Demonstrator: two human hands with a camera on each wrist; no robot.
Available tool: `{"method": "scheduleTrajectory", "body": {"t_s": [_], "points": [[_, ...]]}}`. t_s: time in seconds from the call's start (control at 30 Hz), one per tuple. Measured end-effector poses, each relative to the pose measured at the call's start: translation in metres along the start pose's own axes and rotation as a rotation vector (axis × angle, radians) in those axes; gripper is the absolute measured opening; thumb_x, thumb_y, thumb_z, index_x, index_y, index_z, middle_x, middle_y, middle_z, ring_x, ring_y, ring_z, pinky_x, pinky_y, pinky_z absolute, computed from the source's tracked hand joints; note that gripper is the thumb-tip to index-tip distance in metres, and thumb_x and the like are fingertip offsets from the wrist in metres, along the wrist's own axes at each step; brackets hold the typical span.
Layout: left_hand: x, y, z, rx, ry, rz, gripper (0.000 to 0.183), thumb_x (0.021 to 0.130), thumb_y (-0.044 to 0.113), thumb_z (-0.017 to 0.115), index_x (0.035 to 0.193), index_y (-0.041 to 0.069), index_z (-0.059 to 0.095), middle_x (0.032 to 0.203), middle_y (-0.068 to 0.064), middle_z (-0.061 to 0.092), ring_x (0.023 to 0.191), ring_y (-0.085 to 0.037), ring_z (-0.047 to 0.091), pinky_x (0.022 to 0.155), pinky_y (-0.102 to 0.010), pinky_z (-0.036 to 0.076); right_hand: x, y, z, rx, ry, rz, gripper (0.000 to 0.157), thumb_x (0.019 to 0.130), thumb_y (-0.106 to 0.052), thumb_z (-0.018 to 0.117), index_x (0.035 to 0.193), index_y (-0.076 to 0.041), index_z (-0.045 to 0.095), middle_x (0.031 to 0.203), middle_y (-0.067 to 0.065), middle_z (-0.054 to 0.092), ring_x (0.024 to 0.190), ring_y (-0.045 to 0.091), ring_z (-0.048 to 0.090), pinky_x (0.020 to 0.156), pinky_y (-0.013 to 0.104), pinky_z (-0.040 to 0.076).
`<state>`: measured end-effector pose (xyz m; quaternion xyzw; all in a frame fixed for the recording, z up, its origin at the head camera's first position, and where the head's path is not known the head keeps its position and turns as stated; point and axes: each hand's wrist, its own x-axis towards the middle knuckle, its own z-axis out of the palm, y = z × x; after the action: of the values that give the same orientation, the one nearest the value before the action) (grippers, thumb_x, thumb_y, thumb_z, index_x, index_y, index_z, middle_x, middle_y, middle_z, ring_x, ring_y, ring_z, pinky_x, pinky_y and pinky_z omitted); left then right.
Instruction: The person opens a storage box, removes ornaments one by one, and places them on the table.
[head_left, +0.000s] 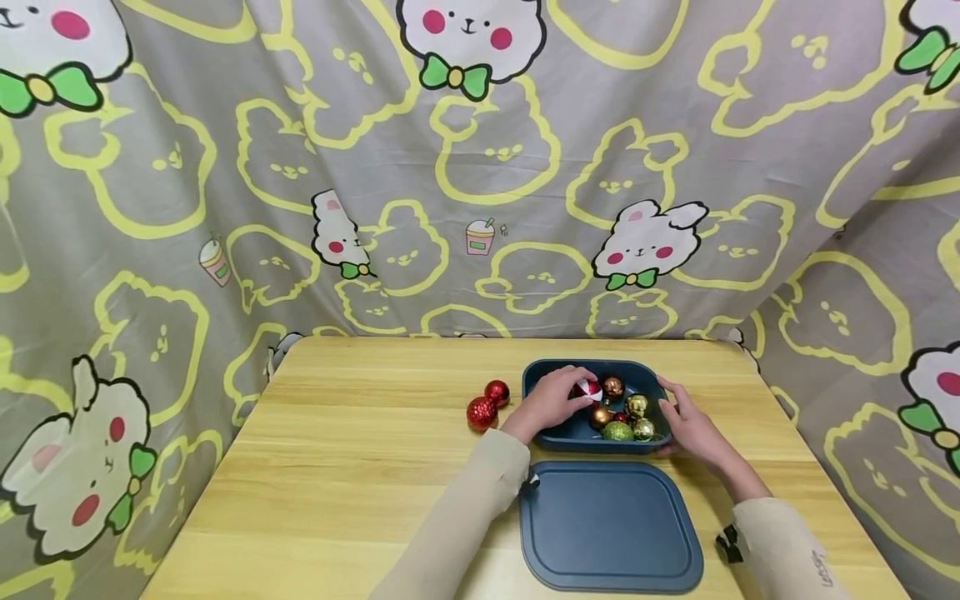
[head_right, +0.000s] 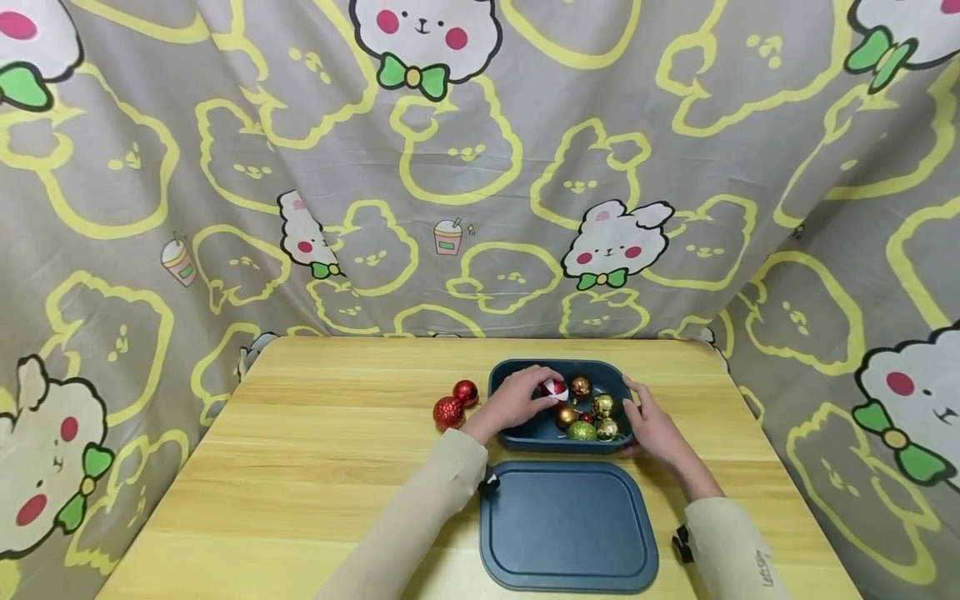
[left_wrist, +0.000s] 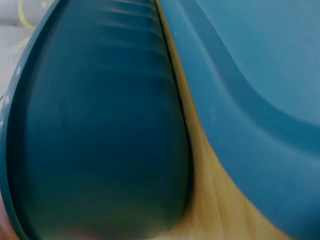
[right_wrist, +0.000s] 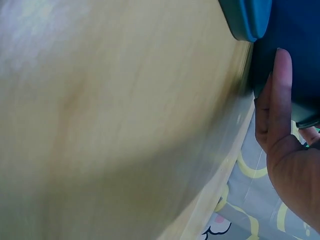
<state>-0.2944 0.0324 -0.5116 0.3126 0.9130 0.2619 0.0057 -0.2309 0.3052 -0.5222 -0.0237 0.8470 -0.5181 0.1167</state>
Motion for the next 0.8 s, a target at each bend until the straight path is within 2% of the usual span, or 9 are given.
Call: {"method": "scheduleTrajectory", "body": {"t_s": [0.13,0.33,0.47,0.57,0.7,0.8], "points": [[-0.001,0.0,-0.002,-0.111,0.053,-0.019,0.039,0.102,0.033,0.067,0.139,0.022,0.063,0.129,0.003,0.066,0.111,-0.011,0.064,0.096,-0.025,0.053,0.0,0.0,0.001,-0.005,0.004,0.006,0.062,0.115,-0.032,0.033,0.168,-0.021,0.004,0.117,0.034,0.042,0.063,0.037,0.068,0.065,0.043,0.065],[-0.005,0.002,-0.013,-0.235,0.097,-0.012,0.039,0.102,0.033,0.067,0.139,0.022,0.063,0.13,0.002,0.066,0.11,-0.01,0.064,0.096,-0.022,0.055,0.0,0.0,-0.001,-0.063,0.039,-0.015,0.061,0.115,-0.032,0.035,0.168,-0.018,0.009,0.122,0.037,0.047,0.065,0.031,0.071,0.062,0.041,0.064],[-0.007,0.002,-0.025,-0.32,0.124,0.012,0.038,0.101,0.027,0.069,0.138,0.018,0.064,0.127,-0.002,0.066,0.107,-0.011,0.066,0.097,-0.03,0.058,0.0,-0.002,-0.005,-0.17,0.099,-0.063,0.058,0.114,-0.028,0.04,0.166,-0.011,0.021,0.129,0.039,0.051,0.081,0.032,0.07,0.06,0.038,0.063],[-0.013,-0.001,-0.036,-0.375,0.141,0.022,0.038,0.101,0.025,0.07,0.137,0.016,0.064,0.128,-0.003,0.066,0.108,-0.012,0.067,0.097,-0.034,0.059,0.002,-0.003,-0.005,-0.227,0.153,-0.107,0.054,0.112,-0.022,0.045,0.161,-0.005,0.031,0.128,0.037,0.055,0.086,0.031,0.067,0.058,0.038,0.061],[-0.025,-0.007,-0.052,-0.404,0.156,0.002,0.039,0.1,0.027,0.07,0.138,0.017,0.064,0.131,-0.003,0.066,0.11,-0.014,0.067,0.097,-0.029,0.057,0.005,-0.002,-0.004,-0.23,0.177,-0.13,0.051,0.11,-0.016,0.049,0.159,-0.004,0.037,0.121,0.033,0.058,0.077,0.026,0.065,0.055,0.038,0.061],[-0.031,-0.016,-0.062,-0.432,0.177,0.003,0.04,0.1,0.025,0.071,0.138,0.017,0.064,0.131,-0.004,0.067,0.112,-0.018,0.067,0.099,-0.034,0.058,0.006,-0.003,-0.006,-0.224,0.171,-0.123,0.052,0.11,-0.016,0.051,0.159,-0.005,0.037,0.116,0.03,0.058,0.073,0.023,0.064,0.054,0.038,0.061]]}}
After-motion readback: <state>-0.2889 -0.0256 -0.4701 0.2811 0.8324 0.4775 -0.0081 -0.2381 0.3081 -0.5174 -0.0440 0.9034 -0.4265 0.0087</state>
